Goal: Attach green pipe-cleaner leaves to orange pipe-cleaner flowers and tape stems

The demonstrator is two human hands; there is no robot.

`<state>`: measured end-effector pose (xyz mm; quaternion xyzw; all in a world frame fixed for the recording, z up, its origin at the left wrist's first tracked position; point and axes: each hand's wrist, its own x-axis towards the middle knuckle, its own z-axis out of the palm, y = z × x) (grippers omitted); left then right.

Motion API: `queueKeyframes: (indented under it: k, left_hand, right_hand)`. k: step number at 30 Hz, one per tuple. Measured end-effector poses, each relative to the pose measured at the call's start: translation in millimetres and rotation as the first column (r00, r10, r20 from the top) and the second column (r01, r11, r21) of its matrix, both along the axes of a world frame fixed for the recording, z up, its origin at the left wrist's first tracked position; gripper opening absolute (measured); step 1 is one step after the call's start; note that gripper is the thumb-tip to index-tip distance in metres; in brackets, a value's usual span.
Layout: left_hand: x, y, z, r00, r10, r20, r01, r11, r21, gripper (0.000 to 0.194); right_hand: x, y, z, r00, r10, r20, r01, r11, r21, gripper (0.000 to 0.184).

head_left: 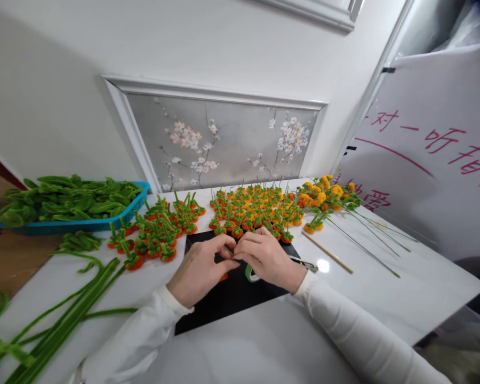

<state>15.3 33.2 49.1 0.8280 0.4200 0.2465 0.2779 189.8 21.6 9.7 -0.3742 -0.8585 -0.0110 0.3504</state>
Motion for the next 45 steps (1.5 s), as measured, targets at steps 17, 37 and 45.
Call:
queueKeyframes:
  k: [17,37,45]
  left_hand:
    - [-18,28,-5.6,0.986,-0.032,0.164,0.094,0.917,-0.388,0.016]
    - [-19,25,-2.7,0.958,0.077,0.276,0.099,0.816,-0.570,0.025]
    - [-38,25,7.7,0.994,0.046,0.096,0.003,0.888,-0.459,0.021]
  right_hand:
    - [-10,25,-0.6,0.999,-0.011,0.034,0.011,1.000,-0.010,0.018]
    - [73,-48,-18.9,0.778,-0.588,0.221,0.609,0.621,-0.494,0.012]
    - [24,-49,9.0,0.878,-0.324,-0.353,0.088,0.833,-0.546,0.012]
